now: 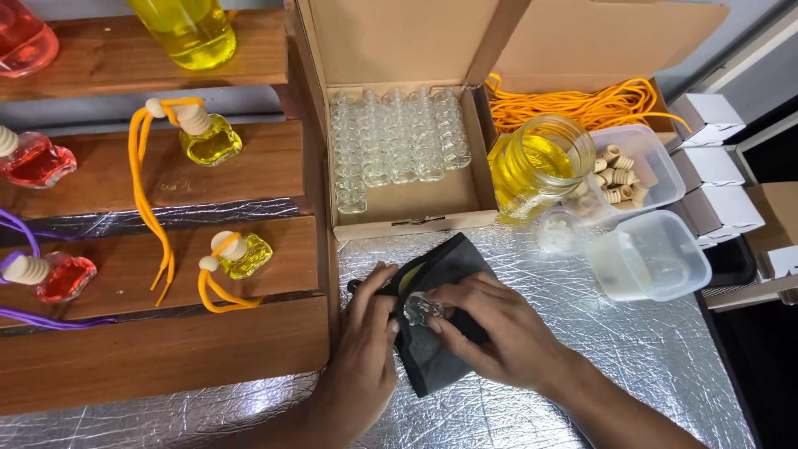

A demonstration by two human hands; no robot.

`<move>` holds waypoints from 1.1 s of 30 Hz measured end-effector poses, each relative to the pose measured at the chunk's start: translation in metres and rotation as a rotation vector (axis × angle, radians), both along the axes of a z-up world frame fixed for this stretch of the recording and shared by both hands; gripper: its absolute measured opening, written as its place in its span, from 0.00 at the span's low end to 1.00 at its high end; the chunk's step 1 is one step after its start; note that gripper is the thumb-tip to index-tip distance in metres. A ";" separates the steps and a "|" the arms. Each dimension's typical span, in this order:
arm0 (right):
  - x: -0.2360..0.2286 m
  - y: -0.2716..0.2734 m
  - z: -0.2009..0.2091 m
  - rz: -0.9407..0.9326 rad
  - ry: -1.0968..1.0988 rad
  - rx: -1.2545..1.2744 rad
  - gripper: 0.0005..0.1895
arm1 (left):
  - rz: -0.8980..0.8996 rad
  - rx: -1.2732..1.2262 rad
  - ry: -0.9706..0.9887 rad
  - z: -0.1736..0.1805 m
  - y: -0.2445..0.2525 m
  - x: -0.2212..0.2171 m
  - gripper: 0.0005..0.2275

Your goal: Folding a small cardboard box, placing a perfume bottle inside, and cleaning the bottle with a cloth.

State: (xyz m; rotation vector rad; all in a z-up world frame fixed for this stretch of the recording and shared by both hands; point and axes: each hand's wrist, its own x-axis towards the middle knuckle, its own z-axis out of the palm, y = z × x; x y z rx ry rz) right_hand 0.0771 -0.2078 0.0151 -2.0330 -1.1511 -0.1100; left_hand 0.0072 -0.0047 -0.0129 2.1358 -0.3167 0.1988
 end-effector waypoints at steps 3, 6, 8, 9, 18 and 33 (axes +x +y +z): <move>-0.005 0.001 0.002 0.003 0.052 0.021 0.12 | -0.030 -0.137 -0.001 0.003 0.001 0.000 0.12; -0.005 0.004 0.007 0.050 0.116 0.094 0.12 | -0.033 -0.197 -0.011 0.002 0.002 0.000 0.19; -0.004 0.005 0.013 0.089 0.116 0.137 0.12 | -0.012 -0.178 -0.036 0.001 0.002 -0.001 0.19; -0.004 0.005 0.014 0.119 0.154 0.183 0.10 | -0.012 -0.168 -0.016 0.003 0.002 -0.001 0.19; -0.007 0.006 0.006 0.186 0.136 0.239 0.10 | -0.015 -0.066 0.089 -0.028 0.008 -0.009 0.15; -0.008 0.007 0.021 0.147 0.123 0.157 0.12 | -0.016 -0.109 0.170 -0.026 0.010 -0.011 0.19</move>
